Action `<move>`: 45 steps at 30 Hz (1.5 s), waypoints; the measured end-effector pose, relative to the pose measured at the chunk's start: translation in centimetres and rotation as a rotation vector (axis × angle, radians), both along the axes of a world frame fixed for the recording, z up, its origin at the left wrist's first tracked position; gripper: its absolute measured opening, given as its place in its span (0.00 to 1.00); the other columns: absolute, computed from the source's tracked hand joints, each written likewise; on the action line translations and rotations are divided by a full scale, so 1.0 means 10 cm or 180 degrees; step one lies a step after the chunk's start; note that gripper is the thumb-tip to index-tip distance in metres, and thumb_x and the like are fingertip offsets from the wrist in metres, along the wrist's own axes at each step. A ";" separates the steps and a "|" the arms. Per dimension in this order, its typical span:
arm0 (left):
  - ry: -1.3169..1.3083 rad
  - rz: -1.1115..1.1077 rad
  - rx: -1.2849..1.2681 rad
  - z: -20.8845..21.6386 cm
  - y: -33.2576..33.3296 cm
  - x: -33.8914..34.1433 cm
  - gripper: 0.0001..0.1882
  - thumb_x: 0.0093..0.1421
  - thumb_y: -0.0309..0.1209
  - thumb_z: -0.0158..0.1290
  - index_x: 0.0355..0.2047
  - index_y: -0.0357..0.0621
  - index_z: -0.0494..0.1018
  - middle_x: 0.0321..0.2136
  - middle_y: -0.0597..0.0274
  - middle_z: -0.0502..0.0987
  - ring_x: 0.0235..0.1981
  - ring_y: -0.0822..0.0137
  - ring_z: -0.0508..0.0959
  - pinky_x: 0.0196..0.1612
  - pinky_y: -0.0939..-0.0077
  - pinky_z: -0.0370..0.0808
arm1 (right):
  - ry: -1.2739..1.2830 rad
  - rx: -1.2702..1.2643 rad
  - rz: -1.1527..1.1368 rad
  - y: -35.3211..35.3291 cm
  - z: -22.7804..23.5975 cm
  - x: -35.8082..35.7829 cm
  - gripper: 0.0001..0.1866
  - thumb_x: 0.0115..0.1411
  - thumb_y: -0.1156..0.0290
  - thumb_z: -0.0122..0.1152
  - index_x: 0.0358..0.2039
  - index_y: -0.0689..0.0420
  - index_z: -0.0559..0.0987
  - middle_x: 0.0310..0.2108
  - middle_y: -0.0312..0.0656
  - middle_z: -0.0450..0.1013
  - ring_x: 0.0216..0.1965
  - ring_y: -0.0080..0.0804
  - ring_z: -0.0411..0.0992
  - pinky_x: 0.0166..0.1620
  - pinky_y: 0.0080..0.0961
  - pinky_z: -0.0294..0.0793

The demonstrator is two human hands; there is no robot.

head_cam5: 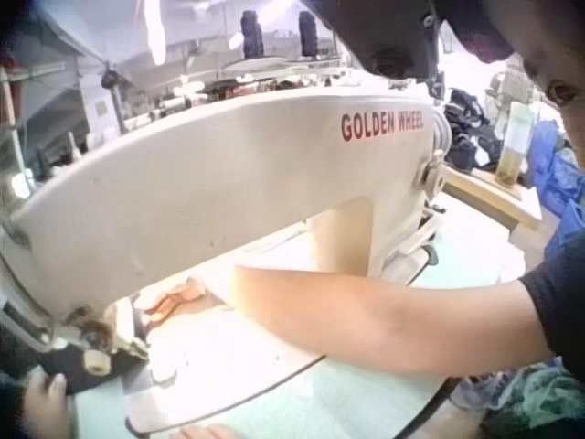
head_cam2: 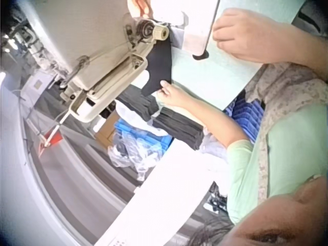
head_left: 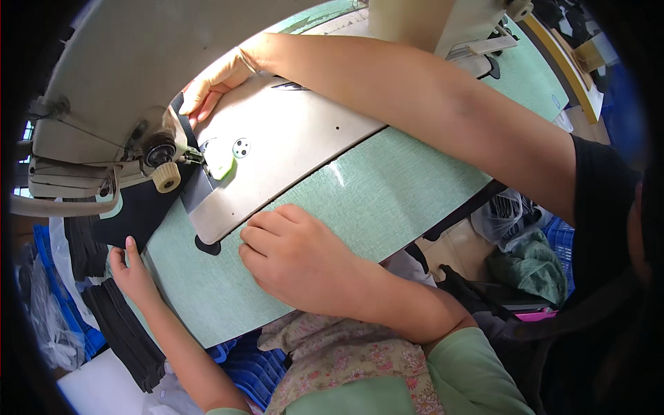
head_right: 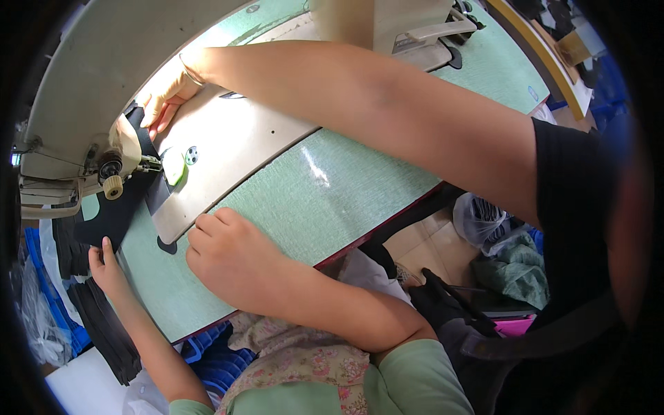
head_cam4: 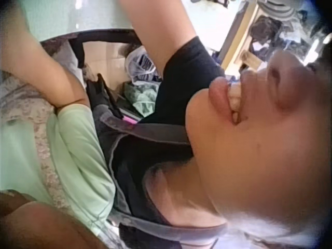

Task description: The person stitches black fabric pieces one at a time using a sewing machine and trims thread with snips.

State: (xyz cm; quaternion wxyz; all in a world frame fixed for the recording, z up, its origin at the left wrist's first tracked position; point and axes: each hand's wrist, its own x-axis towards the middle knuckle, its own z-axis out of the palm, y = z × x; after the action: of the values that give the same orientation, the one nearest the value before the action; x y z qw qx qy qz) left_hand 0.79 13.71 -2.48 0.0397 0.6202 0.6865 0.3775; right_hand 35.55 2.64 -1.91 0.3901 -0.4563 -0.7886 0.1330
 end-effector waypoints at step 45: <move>0.0916 -0.2177 0.0757 0.40 -0.91 1.25 0.18 0.41 0.28 0.65 0.34 0.44 0.74 0.35 0.57 0.75 0.40 0.53 0.76 0.44 0.58 0.72 | 0.1332 -0.1486 0.0134 0.04 0.50 -0.33 0.14 0.60 0.73 0.59 0.46 0.59 0.79 0.37 0.50 0.78 0.36 0.49 0.78 0.40 0.38 0.77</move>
State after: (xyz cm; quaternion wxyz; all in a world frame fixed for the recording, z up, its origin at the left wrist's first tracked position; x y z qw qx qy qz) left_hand 13.27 4.65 1.50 -0.0057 0.8602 0.3901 0.3285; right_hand 32.24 3.07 3.07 0.4258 -0.4798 -0.6487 0.4096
